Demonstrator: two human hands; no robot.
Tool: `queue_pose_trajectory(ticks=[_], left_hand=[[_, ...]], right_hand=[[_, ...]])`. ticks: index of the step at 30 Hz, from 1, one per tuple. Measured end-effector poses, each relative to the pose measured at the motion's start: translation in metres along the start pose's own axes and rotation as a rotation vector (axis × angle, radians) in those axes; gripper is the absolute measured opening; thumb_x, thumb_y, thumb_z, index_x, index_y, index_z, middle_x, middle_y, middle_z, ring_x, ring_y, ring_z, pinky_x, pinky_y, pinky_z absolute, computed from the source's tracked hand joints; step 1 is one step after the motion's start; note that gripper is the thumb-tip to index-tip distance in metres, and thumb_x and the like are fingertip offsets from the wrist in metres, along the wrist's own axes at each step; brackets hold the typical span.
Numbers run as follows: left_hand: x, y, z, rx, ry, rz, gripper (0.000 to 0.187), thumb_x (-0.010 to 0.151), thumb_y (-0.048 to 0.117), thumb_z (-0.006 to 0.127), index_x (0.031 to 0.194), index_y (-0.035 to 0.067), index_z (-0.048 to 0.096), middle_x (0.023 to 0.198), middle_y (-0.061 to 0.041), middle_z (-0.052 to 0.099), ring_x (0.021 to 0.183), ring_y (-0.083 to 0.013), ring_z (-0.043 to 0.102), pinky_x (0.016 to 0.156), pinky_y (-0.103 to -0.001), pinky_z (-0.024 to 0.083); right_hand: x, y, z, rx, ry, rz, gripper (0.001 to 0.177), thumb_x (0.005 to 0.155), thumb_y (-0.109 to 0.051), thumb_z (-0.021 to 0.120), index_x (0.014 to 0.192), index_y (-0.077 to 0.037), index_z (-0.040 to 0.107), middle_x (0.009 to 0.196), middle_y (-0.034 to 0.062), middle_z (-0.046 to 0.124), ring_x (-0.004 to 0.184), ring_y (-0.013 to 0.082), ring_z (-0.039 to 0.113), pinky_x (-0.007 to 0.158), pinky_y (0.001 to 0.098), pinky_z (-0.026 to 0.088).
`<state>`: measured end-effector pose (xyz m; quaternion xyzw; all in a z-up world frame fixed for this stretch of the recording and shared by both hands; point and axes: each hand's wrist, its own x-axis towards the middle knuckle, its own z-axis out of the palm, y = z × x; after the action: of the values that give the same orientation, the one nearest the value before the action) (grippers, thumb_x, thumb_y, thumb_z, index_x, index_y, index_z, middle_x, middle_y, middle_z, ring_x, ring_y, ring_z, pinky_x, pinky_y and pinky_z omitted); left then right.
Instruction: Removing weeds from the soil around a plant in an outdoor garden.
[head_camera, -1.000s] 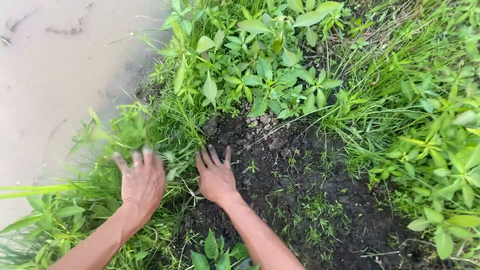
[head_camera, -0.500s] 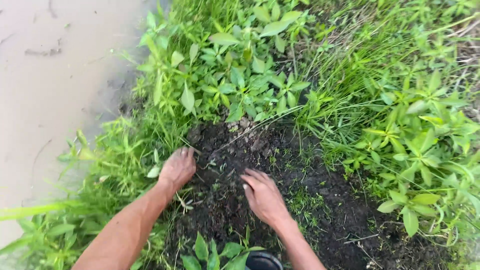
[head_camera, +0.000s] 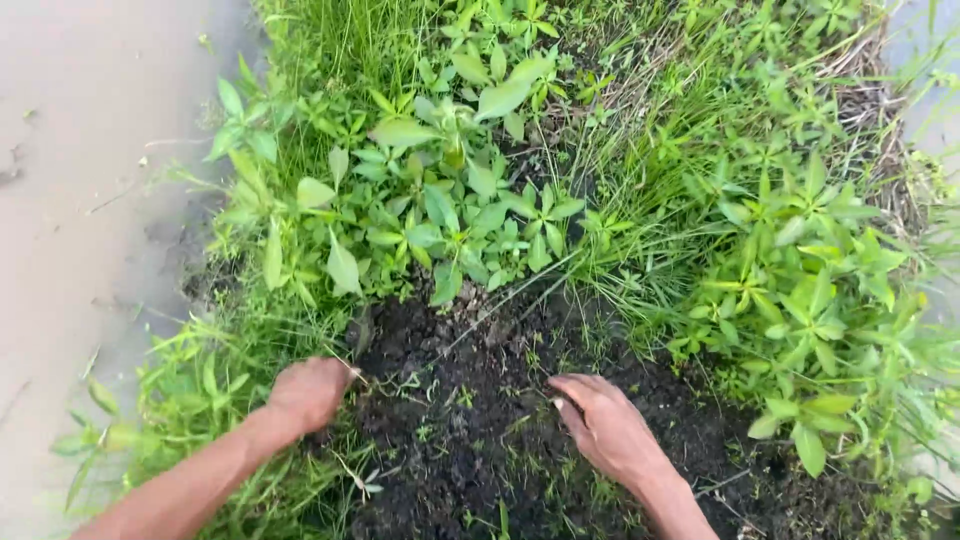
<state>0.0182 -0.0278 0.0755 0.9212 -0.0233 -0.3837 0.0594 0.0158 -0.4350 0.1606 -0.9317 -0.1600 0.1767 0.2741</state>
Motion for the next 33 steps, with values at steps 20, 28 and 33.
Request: queue_pose_trajectory(ticks=[20,28,33], left_hand=[[0.061,0.023,-0.067,-0.075,0.697,-0.257,0.091,0.091,0.069,0.054,0.145,-0.003,0.043,0.134,-0.024,0.058,0.128,-0.0382,0.053,0.108,-0.056,0.040],[0.214,0.051,-0.043,-1.091,1.230,-0.162,0.069,0.087,0.015,0.068,0.142,-0.012,0.037,0.128,-0.032,0.057,0.114,-0.0426,0.058,0.098,-0.050,0.049],[0.277,0.045,-0.024,-1.433,1.561,-0.197,0.027,0.088,0.006,0.061,0.112,-0.006,0.067,0.097,-0.023,0.074,0.085,-0.0359,0.064,0.075,-0.050,0.053]], right_hand=[[0.088,-0.060,0.050,0.115,-0.156,-0.214,0.035,0.095,-0.018,0.060,0.127,-0.006,0.066,0.124,0.0166,0.070,0.117,0.0351,0.064,0.102,0.0438,0.049],[0.090,-0.053,0.056,0.238,-0.227,-0.268,0.031,0.095,-0.017,0.061,0.123,-0.003,0.068,0.120,0.0166,0.072,0.112,0.0339,0.068,0.097,0.0422,0.053],[0.095,-0.026,0.051,0.336,-0.177,-0.204,0.028,0.093,-0.016,0.065,0.118,-0.005,0.071,0.115,0.0139,0.077,0.107,0.0307,0.073,0.093,0.0394,0.057]])
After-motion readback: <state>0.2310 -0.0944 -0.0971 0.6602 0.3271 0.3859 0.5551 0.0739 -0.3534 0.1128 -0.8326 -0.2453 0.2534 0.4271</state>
